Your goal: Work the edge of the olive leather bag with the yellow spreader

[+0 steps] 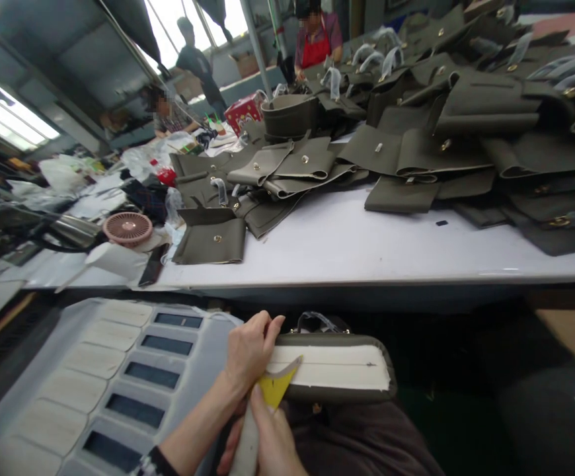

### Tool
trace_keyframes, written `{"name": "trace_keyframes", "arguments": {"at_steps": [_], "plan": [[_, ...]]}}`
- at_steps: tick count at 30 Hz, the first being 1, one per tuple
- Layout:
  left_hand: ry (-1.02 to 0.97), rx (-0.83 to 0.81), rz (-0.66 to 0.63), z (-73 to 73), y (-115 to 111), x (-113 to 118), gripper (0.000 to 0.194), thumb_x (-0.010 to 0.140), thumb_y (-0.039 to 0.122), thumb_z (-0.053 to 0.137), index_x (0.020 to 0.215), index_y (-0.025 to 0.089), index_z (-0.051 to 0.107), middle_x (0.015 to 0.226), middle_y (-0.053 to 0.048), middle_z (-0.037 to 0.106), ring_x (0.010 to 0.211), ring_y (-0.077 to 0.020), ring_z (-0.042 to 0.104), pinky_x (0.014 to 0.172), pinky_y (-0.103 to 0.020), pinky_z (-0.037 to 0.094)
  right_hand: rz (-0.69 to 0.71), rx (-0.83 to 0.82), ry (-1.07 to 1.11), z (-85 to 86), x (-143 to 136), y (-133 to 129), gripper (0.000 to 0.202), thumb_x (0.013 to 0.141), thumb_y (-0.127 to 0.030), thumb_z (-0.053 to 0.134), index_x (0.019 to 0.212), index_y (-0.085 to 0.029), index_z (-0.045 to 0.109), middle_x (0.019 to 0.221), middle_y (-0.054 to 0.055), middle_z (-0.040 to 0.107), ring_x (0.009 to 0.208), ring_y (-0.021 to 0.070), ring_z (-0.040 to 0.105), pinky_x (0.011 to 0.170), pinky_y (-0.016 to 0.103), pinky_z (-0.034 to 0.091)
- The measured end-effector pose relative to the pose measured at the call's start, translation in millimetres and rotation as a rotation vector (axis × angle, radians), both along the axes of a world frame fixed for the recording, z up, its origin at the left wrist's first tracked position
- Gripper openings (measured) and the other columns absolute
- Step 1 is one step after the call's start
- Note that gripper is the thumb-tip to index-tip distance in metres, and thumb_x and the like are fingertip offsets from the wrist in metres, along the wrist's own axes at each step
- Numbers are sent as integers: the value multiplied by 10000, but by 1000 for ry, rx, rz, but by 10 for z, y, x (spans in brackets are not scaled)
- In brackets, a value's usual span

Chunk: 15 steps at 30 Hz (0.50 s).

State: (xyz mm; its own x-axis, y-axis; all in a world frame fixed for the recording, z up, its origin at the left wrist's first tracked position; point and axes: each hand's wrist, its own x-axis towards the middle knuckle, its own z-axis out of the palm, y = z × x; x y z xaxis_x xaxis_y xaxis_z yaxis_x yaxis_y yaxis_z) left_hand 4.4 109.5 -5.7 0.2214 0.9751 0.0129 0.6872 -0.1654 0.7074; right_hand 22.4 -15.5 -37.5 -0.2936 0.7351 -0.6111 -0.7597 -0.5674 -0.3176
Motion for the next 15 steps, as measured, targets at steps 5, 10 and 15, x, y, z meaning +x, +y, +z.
{"name": "trace_keyframes", "arguments": {"at_steps": [5, 10, 15], "plan": [[-256, -181, 103, -82, 192, -109, 547, 884, 684, 428, 718, 203, 629, 516, -24, 566, 563, -198, 566, 646, -313, 390, 179, 176, -209, 234, 294, -154, 869, 592, -934, 520, 983, -159, 546, 478, -15, 560, 377, 130, 502, 394, 224, 369], [-637, -392, 154, -136, -13, -392, 720, 954, 636, 147, 1274, 132, 549, 1255, -169, 659, 1164, -252, 627, 1003, -413, 477, 244, 341, -553, 501, 1261, 127, 724, 801, -844, 360, 1046, -191, 553, 487, -53, 518, 300, 91, 359, 349, 211, 280], [-944, -514, 261, -193, -557, -539, 529, 808, 468, 681, 1293, 271, 602, 1457, -56, 517, 1419, -287, 357, 1216, -436, 214, 145, 546, -1653, 435, 2538, 899, 460, 974, -508, 386, 1255, -187, 557, 1016, 110, 665, 909, 227, 644, 782, 331, 500]]}}
